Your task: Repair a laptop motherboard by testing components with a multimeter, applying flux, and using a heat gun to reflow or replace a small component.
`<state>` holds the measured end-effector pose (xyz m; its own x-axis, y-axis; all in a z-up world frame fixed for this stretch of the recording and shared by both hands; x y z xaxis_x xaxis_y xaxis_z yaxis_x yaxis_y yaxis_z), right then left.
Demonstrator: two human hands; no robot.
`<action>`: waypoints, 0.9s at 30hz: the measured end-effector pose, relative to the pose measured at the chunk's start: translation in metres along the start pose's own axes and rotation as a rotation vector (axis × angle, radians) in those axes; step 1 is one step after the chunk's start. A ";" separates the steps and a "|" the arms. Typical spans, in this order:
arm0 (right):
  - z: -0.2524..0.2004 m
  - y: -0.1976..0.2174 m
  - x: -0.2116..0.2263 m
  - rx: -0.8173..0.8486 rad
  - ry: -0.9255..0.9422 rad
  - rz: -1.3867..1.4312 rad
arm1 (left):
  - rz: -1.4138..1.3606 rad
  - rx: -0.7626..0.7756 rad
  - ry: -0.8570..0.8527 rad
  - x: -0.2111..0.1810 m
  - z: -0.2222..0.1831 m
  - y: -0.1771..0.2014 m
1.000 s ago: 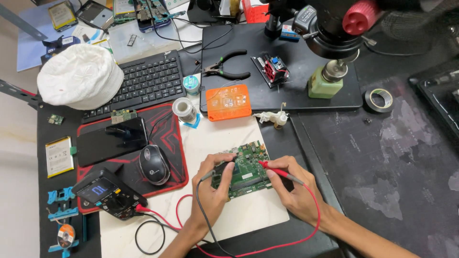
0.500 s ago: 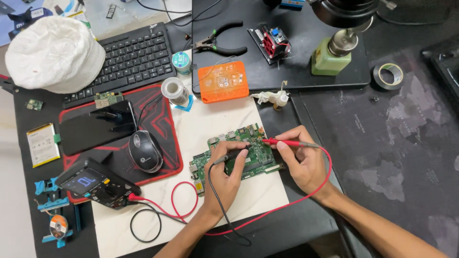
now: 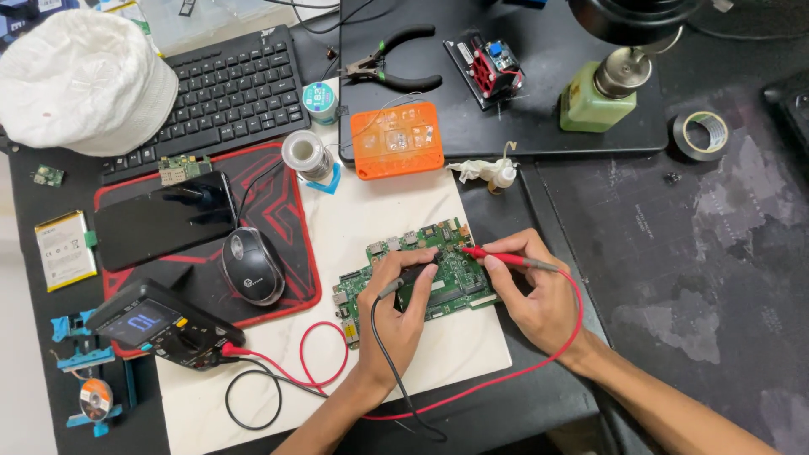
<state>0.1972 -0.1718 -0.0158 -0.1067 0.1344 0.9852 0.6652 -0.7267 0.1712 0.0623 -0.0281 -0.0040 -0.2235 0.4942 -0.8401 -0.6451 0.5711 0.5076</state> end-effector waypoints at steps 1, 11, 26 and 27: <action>0.000 0.000 0.000 0.000 0.000 0.000 | 0.000 0.000 0.000 0.000 0.000 0.000; -0.001 -0.002 0.004 0.018 0.121 -0.046 | -0.010 -0.013 0.004 0.003 -0.001 -0.001; -0.002 -0.003 0.011 0.036 0.177 -0.022 | -0.013 -0.008 -0.018 -0.002 0.001 0.007; -0.004 -0.003 0.014 0.024 0.265 -0.033 | -0.023 0.015 0.012 -0.003 0.002 0.009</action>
<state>0.1911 -0.1703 -0.0027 -0.3161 -0.0258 0.9484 0.6750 -0.7085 0.2057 0.0587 -0.0231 0.0037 -0.2179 0.4729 -0.8538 -0.6389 0.5921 0.4910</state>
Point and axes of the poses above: each hand's wrist, its own z-axis towards the middle knuckle, its own y-axis out of the back of the hand, x = y × z, the point moved 3 cm from there along z, towards the middle knuckle, and after that the axes turned 13 degrees about z, right-handed, at the moved point
